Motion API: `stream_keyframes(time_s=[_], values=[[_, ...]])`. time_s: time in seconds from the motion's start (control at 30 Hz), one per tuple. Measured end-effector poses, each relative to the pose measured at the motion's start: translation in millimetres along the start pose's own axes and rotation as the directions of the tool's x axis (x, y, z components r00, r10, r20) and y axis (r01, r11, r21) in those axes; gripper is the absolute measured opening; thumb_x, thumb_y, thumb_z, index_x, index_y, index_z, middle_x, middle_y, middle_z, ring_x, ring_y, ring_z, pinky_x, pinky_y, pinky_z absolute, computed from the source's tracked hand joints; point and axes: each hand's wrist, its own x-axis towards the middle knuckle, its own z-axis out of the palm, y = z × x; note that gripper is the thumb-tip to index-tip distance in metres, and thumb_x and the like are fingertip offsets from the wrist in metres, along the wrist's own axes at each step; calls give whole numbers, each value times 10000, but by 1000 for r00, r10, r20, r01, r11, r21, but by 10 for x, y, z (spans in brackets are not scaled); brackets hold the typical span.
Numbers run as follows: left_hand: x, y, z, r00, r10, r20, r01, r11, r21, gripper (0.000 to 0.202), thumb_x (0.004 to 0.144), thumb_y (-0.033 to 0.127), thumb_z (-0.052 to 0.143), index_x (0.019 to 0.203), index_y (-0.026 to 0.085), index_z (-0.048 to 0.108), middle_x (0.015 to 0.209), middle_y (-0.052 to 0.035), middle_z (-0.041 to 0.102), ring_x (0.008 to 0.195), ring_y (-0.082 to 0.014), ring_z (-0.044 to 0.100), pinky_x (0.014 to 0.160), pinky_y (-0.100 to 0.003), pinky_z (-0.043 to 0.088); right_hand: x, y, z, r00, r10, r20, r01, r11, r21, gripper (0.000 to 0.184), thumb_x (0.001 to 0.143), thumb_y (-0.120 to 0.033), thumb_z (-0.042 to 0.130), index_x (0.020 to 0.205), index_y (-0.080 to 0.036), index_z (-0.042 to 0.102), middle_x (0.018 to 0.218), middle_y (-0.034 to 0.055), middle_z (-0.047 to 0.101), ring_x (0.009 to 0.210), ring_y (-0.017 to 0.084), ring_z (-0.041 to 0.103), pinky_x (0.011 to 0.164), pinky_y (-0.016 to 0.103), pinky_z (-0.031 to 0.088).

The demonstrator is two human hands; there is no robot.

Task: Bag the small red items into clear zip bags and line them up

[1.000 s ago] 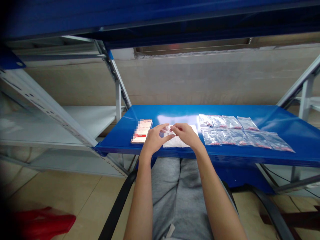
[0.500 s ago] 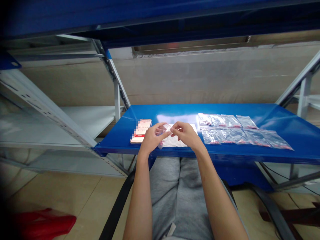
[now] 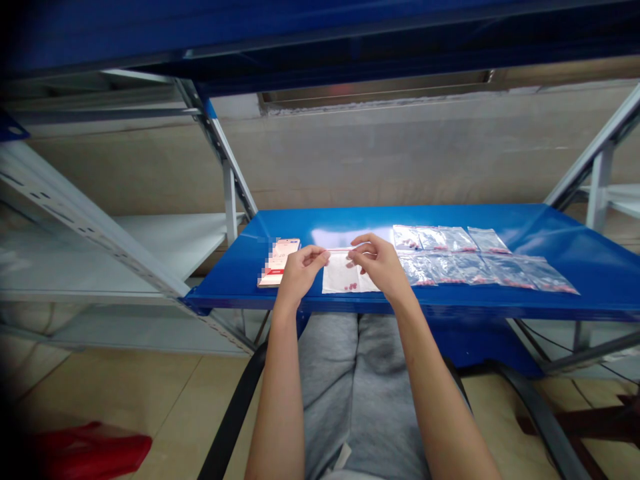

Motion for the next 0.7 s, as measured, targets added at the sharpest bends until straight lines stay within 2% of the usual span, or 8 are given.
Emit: stream_keyframes(time_s=[0.33,0.53,0.7], values=[[-20,118,77,999,25,-27,-24,999,27,202,881,358,678,867,166,741,851,-43,761,817,-185,689,768,-282,513,-11,29,-45,998,-52,-39,51,999,-13,292,744,-370,779,930,-215,616,714,15,729,718,215,725,585,278,458],[-25,153,76,1000,5,-7,-5,1000,-28,233,869,401,709,855,174,762,848,-40,774,827,-195,704,768,-289,515,-60,-36,-57,999,-33,5,33,999,32,286,760,-379,803,934,-208,653,787,45,766,777,217,729,601,274,459],[-17,127,81,998,21,-61,-21,1000,1,218,867,390,725,863,178,776,867,-45,784,829,-194,702,752,-289,507,-73,-61,-36,997,8,73,-12,999,49,325,787,-478,795,924,-196,711,830,70,773,787,205,698,590,271,451]])
